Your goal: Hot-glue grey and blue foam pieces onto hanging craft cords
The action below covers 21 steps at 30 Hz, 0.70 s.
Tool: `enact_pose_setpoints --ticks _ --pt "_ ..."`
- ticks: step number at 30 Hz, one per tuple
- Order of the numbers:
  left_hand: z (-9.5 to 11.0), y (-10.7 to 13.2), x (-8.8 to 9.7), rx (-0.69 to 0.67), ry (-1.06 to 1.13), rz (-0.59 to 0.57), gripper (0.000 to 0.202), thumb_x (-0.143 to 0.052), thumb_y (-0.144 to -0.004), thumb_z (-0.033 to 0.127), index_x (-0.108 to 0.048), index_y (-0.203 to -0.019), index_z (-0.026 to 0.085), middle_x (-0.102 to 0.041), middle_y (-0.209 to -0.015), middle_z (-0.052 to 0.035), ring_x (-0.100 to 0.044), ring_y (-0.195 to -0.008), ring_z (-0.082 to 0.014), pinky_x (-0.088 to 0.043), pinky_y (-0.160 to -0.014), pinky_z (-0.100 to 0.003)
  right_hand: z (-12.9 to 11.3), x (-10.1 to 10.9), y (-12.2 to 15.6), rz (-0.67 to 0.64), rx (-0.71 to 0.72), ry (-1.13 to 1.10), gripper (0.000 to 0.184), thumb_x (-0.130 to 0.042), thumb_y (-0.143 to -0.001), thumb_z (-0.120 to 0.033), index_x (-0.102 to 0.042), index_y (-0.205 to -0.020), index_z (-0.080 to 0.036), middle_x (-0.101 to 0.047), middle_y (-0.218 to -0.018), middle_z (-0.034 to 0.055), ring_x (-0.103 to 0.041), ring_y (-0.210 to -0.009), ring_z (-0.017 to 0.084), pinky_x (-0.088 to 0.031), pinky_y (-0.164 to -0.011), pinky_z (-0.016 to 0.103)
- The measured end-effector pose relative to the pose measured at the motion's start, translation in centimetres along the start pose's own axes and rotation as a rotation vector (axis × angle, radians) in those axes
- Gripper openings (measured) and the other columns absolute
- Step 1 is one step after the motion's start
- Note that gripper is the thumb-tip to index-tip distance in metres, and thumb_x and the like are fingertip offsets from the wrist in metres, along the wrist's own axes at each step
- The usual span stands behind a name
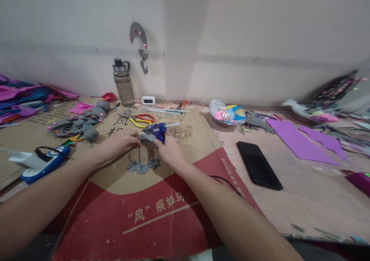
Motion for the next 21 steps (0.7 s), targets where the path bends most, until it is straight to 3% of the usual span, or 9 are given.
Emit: enact_pose_setpoints --ticks 10,21 --pt "0.45 -0.4 -0.25 0.054 -0.246 -0.088 0.028 -0.039 -0.089 0.027 -0.062 -0.083 0.014 -0.059 -0.087 -0.0095 -0.055 -0.081 -0.0202 -0.042 -0.073 -0.032 0.31 0.23 -0.01 0.015 0.01 0.014 0.023 -0.053 -0.079 -0.028 -0.056 -0.1 -0.019 -0.064 -0.088 0.0073 -0.06 -0.081 0.021 -0.045 -0.075 0.035" --pt "-0.07 -0.76 0.18 0.166 -0.17 -0.003 0.02 -0.044 -0.087 0.023 -0.063 -0.086 0.016 -0.061 -0.09 -0.0085 -0.055 -0.085 -0.0197 -0.041 -0.075 -0.03 0.46 0.04 -0.05 0.02 0.006 -0.004 0.021 -0.052 -0.078 -0.027 -0.056 -0.097 -0.019 -0.065 -0.09 0.0075 -0.06 -0.084 0.021 -0.045 -0.079 0.035"
Point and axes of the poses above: each hand's wrist, its own y-axis away from the middle knuckle, its own x-axis out of the back of the hand, z = x × y, the point moved 1 cm from there along -y, towards the middle knuckle
